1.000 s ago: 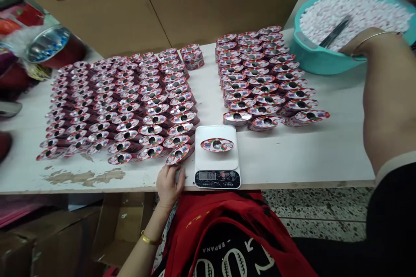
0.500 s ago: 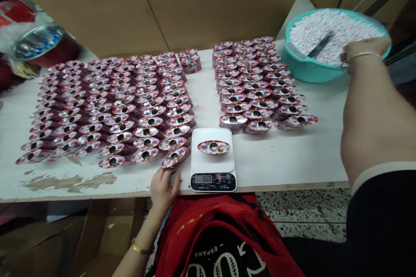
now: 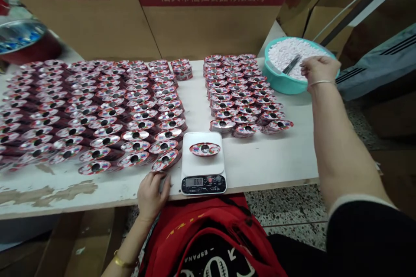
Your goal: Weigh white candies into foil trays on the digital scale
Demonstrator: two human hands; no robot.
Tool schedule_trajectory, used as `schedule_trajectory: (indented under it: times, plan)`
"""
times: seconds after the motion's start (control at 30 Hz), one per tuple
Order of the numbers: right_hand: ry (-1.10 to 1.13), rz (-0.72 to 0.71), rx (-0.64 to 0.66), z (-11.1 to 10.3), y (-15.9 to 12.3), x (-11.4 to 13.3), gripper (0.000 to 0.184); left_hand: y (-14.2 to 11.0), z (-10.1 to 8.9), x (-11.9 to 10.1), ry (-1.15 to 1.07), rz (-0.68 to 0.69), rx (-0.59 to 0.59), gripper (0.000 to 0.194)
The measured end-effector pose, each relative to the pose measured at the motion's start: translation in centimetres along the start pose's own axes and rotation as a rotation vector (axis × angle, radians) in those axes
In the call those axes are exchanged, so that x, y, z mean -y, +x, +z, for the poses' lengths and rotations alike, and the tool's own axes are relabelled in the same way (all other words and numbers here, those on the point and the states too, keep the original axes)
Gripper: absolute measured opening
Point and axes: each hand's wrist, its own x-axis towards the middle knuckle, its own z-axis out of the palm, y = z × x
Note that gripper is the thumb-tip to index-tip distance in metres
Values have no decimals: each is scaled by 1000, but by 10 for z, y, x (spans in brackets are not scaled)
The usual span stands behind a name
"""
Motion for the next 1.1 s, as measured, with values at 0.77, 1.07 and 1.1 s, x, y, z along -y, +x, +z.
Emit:
schedule_trajectory:
  times: [0.77,1.07,1.1]
  plan:
    - [683,622,670,1,-293,45,29,24,-21,-38,-132,192,-245,31]
    - [737,830,427,-31,-339,-23,39,144,-26,-101,-10,494,287,39]
    - [736,830,417,-32,-341,-25,40,151,-23,-109,-27,506,300,36]
